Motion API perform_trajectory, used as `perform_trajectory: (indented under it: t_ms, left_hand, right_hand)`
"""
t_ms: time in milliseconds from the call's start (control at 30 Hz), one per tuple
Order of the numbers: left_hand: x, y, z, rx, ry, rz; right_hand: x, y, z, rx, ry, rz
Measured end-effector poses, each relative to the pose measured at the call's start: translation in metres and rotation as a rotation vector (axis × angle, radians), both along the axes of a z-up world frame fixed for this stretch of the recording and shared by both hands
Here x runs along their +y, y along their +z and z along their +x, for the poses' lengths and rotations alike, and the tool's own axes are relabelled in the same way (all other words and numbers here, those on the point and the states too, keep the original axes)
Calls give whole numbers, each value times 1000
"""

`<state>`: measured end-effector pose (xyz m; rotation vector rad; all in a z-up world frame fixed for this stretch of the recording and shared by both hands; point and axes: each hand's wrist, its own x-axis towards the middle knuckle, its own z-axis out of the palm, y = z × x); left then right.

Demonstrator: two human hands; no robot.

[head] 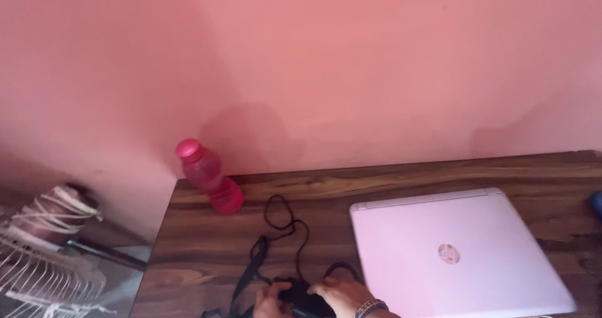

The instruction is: The person organizes a desk by coiling a laptop charger cable and placing it beside a closed laptop. They then open a drawer, place keys and a small pouch inside, and close the drawer. The desk remains tidy with the laptop, mouse, and charger in place.

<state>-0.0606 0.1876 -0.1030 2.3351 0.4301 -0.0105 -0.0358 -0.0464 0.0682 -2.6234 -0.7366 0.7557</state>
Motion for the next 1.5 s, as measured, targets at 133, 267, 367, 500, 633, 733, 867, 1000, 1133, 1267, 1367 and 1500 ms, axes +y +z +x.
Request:
perform_trajectory:
  t_ms: [133,267,367,500,633,733,867,1000,1133,1267,1367,1500]
  left_hand:
    - [5,-12,-16,-101,-44,-50]
    - [26,-24,-19,-252,-47,-95]
    - [54,-15,-24,26,267,-74]
    - [83,20,-35,108,535,310]
    - [89,34,-40,273,402,221]
    - [93,14,-40,61,378,242]
    - [107,-22,-46,-333,473,182]
    - [125,-11,-41,-798,512,222]
    - [148,87,-35,-1063,546,255]
    - [125,222,-41,-1018,472,232]
    - [85,287,-19,-796,189,-420]
    - [16,294,34,-531,26,-498]
  right_hand:
    - [20,1,-2,141,-65,-109]
    - [34,15,1,162,-26,-188]
    - [41,16,3,52,46,-164]
    - [48,11,6,8,54,-209]
    - [48,21,6,125,-60,-217]
    - [44,36,7,229,-173,-209]
    - [33,47,9,261,-178,-170]
    - [26,29,8,245,-186,-155]
    - [16,-16,10,221,-159,-103]
    - [2,-68,16,172,-102,-45]
    - [-9,-92,23,139,-76,9]
    - [-17,-87,33,157,-215,69]
